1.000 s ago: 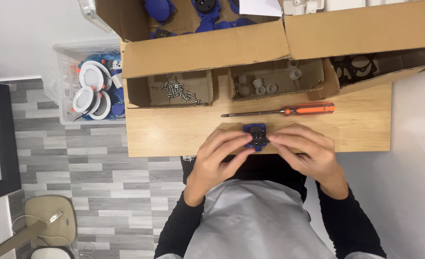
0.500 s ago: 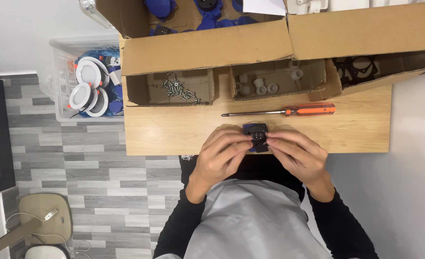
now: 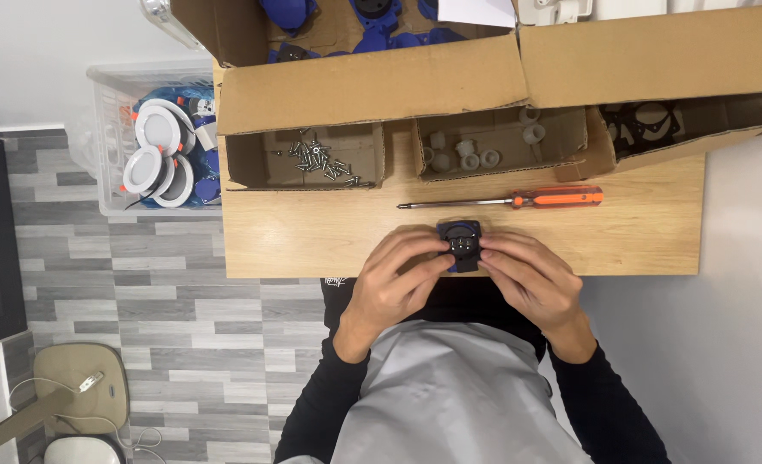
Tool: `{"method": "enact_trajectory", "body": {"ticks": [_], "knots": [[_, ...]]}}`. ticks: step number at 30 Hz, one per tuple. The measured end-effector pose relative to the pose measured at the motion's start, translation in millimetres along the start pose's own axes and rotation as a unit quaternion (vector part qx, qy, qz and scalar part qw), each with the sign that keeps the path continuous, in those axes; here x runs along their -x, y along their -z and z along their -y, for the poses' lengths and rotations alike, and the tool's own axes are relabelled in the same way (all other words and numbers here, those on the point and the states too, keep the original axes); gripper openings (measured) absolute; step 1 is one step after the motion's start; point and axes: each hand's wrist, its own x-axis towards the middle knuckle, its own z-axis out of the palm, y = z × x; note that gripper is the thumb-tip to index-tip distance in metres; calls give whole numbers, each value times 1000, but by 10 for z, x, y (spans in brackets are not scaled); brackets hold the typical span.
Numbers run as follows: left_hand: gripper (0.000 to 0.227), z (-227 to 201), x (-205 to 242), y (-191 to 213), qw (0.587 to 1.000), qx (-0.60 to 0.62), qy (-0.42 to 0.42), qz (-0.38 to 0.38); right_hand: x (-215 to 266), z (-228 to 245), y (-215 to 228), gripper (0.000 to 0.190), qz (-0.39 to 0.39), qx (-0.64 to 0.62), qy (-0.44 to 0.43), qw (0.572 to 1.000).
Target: The person assembles small electrical components on a wooden table. They use a screwdriver to tighten screws into blue plastic parts, then attach white plastic housings and black connectors. The person handles screws, plastic parts, and a screwdriver throughout the task.
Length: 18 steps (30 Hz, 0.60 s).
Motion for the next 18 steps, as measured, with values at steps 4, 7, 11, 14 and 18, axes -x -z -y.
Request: {"method": "enact_trajectory", "body": {"ticks": [4,7,11,14,18], "knots": [[13,24,34,-14,1000,-8,6,1,0,-11,-12,16,3,1,-4,1000],[13,47,68,-22,1000,-17,9,5,17,-28,-20,16,6,8,4,1000],[13,39,63,-24,1000,-26,15,7,29,-23,-22,15,11,13,-2,1000],[13,43,86,-32,999,-32,23,8,45,-26,-28,14,12,15,-5,1000],[13,38,77,-38,999,-39,32,5,63,-39,-39,13,10,20,-6,1000]]}}
